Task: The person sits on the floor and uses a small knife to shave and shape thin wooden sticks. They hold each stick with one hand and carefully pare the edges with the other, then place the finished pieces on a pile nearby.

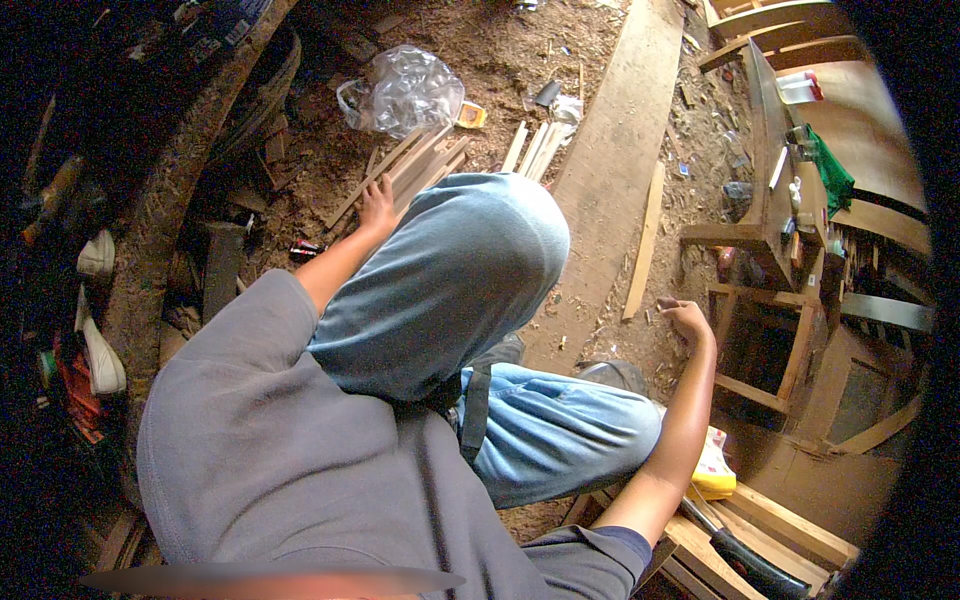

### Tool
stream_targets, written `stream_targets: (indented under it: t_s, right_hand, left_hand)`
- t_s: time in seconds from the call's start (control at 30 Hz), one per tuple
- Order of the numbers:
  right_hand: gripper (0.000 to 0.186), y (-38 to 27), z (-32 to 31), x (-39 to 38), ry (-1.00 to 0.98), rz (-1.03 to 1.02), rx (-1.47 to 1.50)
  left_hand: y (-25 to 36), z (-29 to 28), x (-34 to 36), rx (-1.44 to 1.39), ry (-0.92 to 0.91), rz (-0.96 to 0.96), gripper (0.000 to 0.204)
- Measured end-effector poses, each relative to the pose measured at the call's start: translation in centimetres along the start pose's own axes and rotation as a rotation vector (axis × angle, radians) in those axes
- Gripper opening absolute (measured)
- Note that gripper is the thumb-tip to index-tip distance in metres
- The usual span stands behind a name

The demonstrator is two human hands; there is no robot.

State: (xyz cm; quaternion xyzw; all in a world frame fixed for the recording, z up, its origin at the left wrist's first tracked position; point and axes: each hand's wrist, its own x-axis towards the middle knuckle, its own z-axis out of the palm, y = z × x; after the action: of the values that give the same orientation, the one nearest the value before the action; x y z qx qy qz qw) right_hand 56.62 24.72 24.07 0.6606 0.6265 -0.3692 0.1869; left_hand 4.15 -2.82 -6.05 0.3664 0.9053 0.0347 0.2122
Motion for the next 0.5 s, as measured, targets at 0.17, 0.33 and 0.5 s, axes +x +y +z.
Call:
stream_targets:
  t_s: [0.17, 0.33, 0.5]
  right_hand:
    - [0.040, 0.5, 0.0, 0.3, 0.007, -0.090, 0.020]
    - [0.039, -0.2, 0.0, -0.5, -0.001, -0.027, 0.021]
    - [0.039, -1.2, 0.1, -1.3, 0.011, 0.068, -0.044]
  left_hand:
    - [0.7, 0.3, 0.3, 0.052, -0.042, -0.051, 0.149]
    - [0.5, 0.2, 0.8, -0.027, -0.073, -0.065, 0.149]
    - [0.2, 0.4, 1.1, -0.024, -0.076, -0.058, 0.145]
